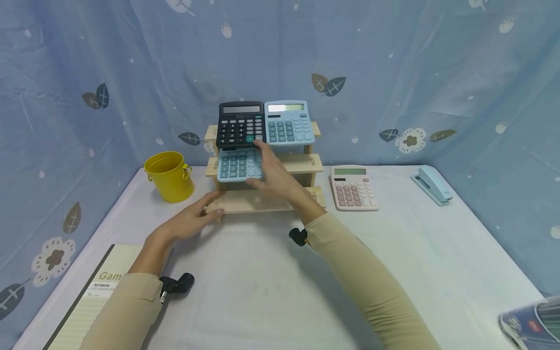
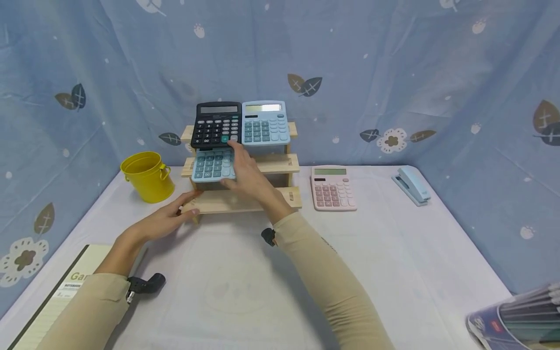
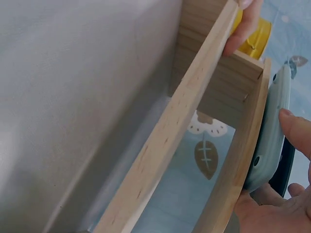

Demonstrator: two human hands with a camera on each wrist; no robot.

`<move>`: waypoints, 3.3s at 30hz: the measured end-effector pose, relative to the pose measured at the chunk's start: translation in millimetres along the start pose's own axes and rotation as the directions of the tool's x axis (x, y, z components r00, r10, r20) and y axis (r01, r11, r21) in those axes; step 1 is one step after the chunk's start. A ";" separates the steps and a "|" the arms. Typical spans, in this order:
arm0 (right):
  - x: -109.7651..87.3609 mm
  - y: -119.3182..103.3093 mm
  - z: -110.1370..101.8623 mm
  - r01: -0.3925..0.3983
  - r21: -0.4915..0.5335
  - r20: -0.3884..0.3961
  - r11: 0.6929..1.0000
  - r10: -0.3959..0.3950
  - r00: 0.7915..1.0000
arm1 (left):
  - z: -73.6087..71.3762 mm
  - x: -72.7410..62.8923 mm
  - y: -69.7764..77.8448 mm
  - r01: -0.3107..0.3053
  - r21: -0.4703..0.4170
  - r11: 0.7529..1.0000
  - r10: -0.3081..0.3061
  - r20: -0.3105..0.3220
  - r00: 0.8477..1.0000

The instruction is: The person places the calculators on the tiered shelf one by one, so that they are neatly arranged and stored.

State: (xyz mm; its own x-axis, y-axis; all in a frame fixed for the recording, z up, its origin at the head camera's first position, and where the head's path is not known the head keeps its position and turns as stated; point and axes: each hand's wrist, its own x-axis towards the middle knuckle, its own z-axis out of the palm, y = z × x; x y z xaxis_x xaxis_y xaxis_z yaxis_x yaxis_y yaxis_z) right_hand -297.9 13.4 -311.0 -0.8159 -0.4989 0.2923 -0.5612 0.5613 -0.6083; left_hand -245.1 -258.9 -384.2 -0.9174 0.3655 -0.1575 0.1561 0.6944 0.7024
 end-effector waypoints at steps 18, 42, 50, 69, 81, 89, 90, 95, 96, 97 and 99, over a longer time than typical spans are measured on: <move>-2.6 6.2 -4.2 0.084 -0.033 0.030 0.996 -0.083 0.996 | 2.2 1.9 -1.4 0.015 0.014 1.000 -0.015 -0.004 1.000; -76.1 33.8 -77.5 0.090 -0.191 0.105 0.978 -0.071 0.992 | 0.4 1.4 -0.3 0.027 0.019 0.999 -0.027 0.001 1.000; -95.0 54.7 -97.9 0.042 -0.213 0.107 0.976 -0.019 0.994 | 0.7 0.4 -1.5 0.034 0.015 0.999 -0.034 0.004 0.999; -113.0 106.0 -120.5 -0.108 -0.277 0.034 0.955 0.122 0.992 | 1.6 0.9 1.7 0.026 0.014 1.000 -0.026 -0.004 1.000; -113.3 130.0 -121.4 -0.178 -0.326 0.036 0.928 0.200 0.979 | 1.3 1.1 2.6 0.029 0.017 0.999 -0.029 0.001 1.000; -110.3 142.0 -116.9 -0.308 -0.299 0.033 0.903 0.332 0.943 | 2.0 -0.2 2.6 0.026 0.005 1.000 -0.026 0.000 1.000; -110.4 143.5 -115.8 -0.328 -0.298 0.036 0.897 0.353 0.935 | 2.6 -0.7 2.2 0.025 0.007 1.000 -0.025 0.000 1.000; -109.6 147.6 -110.4 -0.412 -0.302 0.059 0.860 0.449 0.892 | 4.9 -2.4 -0.1 0.027 0.017 0.999 -0.027 0.002 1.000; -108.7 148.1 -109.9 -0.426 -0.303 0.063 0.853 0.463 0.884 | 4.6 -2.4 0.5 0.027 0.018 0.999 -0.027 0.002 1.000; -107.7 148.2 -109.3 -0.440 -0.304 0.063 0.845 0.479 0.876 | 4.2 -2.1 0.9 0.028 0.018 0.999 -0.028 0.000 1.000; -105.4 148.1 -108.6 -0.473 -0.306 0.063 0.827 0.513 0.856 | 3.0 -1.7 2.2 0.033 0.022 0.999 -0.033 -0.002 0.999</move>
State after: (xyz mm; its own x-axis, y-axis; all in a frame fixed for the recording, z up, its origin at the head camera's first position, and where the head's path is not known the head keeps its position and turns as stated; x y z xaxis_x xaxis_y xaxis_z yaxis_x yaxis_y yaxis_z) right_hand -310.2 220.7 -351.8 -0.9775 -0.1810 -0.1086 -0.1208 0.9015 -0.4155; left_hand -242.1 -256.1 -384.5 -0.9227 0.3414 -0.1789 0.1340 0.7193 0.6817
